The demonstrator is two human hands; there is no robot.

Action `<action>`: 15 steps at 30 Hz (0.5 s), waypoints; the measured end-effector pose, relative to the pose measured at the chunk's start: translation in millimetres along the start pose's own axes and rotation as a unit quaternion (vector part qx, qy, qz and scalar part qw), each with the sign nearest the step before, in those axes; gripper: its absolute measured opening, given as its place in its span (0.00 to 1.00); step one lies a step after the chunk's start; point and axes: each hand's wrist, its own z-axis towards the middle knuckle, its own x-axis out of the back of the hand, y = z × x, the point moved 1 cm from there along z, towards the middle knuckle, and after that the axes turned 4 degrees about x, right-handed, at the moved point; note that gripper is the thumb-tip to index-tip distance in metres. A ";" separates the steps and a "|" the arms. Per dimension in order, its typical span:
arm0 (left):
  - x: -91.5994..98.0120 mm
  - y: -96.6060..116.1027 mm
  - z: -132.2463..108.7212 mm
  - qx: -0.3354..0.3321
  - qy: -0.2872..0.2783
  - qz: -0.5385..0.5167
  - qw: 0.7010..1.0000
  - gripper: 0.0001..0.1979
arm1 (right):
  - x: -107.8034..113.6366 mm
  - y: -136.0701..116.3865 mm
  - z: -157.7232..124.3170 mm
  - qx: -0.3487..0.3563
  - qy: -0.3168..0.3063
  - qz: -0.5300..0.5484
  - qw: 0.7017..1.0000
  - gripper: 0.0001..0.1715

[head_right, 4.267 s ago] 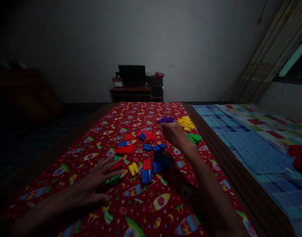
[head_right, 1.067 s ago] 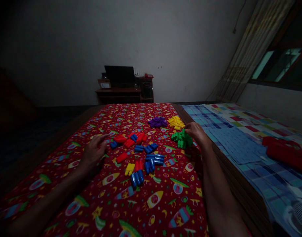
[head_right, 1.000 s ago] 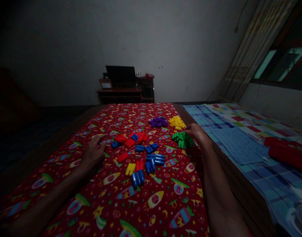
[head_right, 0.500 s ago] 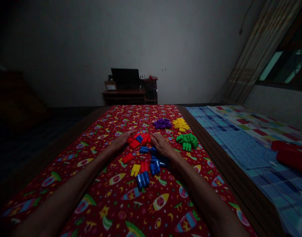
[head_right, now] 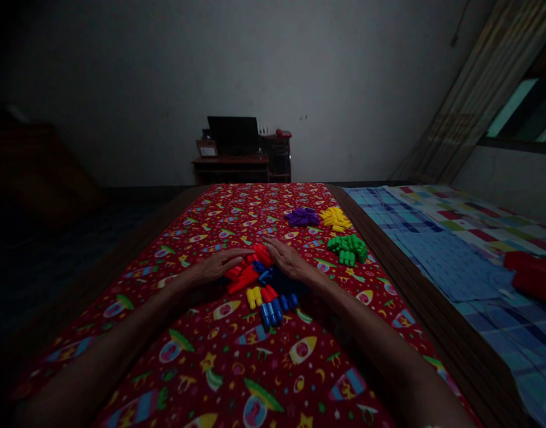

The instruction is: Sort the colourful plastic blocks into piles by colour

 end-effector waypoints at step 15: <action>-45.0 10.4 -43.8 -0.009 0.188 0.080 0.979 0.25 | -64.8 -28.7 -60.3 -0.026 0.050 -0.136 0.989 0.33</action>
